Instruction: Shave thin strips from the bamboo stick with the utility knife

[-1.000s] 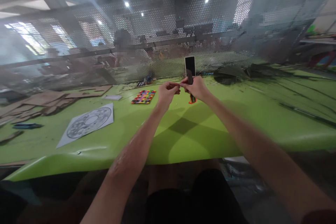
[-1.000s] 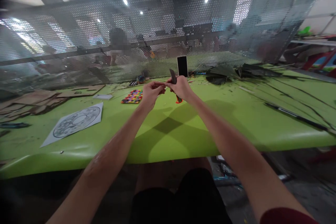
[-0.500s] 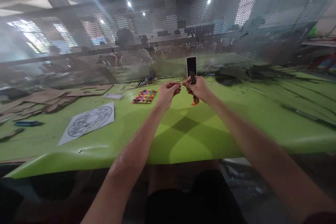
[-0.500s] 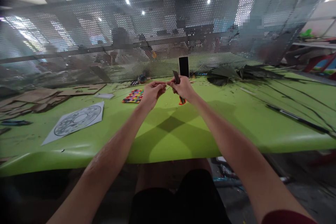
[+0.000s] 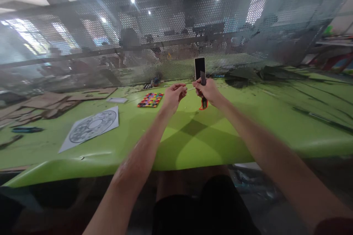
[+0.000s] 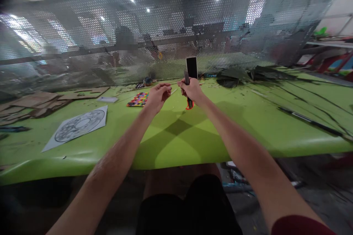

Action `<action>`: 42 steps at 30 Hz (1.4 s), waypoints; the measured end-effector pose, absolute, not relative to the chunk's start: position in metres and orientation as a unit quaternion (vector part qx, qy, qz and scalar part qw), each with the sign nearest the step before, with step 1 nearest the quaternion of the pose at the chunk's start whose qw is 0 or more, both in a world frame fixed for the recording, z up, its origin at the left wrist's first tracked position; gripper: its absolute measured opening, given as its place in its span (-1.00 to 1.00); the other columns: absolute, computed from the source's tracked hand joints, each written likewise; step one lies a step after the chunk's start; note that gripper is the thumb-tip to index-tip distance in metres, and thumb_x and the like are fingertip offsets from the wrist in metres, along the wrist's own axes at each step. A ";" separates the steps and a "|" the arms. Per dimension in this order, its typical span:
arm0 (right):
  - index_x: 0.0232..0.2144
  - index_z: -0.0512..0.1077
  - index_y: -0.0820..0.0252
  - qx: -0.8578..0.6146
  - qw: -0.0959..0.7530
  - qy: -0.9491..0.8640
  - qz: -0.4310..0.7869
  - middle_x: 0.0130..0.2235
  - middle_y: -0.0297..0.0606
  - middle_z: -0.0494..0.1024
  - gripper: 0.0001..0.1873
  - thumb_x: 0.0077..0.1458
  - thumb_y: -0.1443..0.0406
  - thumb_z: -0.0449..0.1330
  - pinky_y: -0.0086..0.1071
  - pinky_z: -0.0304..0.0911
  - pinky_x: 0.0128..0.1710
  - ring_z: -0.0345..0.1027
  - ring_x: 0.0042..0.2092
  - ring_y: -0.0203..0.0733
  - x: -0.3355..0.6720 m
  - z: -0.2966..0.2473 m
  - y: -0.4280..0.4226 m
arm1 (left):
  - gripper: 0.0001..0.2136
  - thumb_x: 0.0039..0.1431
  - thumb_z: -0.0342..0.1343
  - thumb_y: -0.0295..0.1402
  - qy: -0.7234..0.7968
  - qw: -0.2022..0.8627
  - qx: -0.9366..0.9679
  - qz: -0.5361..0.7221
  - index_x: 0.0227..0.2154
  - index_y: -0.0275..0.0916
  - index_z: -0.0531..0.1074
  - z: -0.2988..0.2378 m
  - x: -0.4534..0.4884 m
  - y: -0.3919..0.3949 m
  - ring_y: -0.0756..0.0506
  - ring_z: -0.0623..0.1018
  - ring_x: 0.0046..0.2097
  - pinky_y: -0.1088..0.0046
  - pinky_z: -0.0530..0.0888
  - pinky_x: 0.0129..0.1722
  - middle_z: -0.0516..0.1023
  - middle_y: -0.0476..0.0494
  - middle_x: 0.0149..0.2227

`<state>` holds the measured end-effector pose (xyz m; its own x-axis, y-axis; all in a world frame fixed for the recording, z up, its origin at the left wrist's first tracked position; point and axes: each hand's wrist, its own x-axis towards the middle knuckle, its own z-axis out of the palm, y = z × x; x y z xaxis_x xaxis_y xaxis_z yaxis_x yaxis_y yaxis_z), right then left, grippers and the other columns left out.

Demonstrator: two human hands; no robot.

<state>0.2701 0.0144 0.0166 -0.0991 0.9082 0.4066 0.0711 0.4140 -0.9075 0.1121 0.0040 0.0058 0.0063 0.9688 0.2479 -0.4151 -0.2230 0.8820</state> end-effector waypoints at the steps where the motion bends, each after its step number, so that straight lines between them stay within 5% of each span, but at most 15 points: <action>1: -0.50 0.33 0.16 -0.389 0.549 -0.636 0.379 -0.66 -0.41 0.35 -0.68 0.10 0.13 0.33 -0.46 0.00 -0.68 0.10 -0.66 -0.40 0.270 0.017 0.014 | -0.91 -0.03 0.21 -0.58 0.308 0.540 0.459 0.635 -0.43 -0.30 0.47 0.006 0.112 0.004 0.12 0.42 -0.51 0.57 0.42 -0.41 0.44 0.04 -0.54; 27: -0.54 0.31 0.15 -0.445 0.566 -0.638 0.274 -0.67 -0.46 0.23 -0.69 0.11 0.15 0.27 -0.43 0.05 -0.61 0.07 -0.63 -0.37 0.274 0.005 0.031 | -0.86 -0.09 0.24 -0.50 0.298 0.518 0.534 0.598 -0.42 -0.25 0.42 0.003 0.110 -0.001 0.10 0.39 -0.49 0.57 0.39 -0.44 0.41 0.04 -0.50; 33: -0.53 0.37 0.17 -0.445 0.540 -0.670 0.248 -0.63 -0.43 0.28 -0.80 0.10 0.26 0.23 -0.43 0.09 -0.56 0.15 -0.59 -0.34 0.273 0.011 0.024 | -0.87 0.10 0.16 -0.33 0.305 0.513 0.555 0.579 -0.28 -0.21 0.43 0.003 0.109 -0.003 0.02 0.48 -0.42 0.54 0.43 -0.47 0.40 0.00 -0.45; 42: -0.51 0.42 0.19 -0.422 0.520 -0.723 0.168 -0.54 -0.36 0.39 -0.84 0.09 0.29 0.20 -0.39 0.15 -0.41 0.24 -0.48 -0.28 0.274 0.012 0.019 | -0.77 0.24 0.12 -0.32 0.388 0.467 0.597 0.524 -0.52 -0.28 0.42 -0.004 0.117 0.003 0.04 0.43 -0.56 0.54 0.38 -0.54 0.41 -0.03 -0.60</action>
<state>0.2737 0.0188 0.0124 -0.1023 0.7858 0.6100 0.4357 0.5866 -0.6826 0.1166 0.0025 -0.0037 0.1496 0.9531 0.2631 -0.0247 -0.2624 0.9646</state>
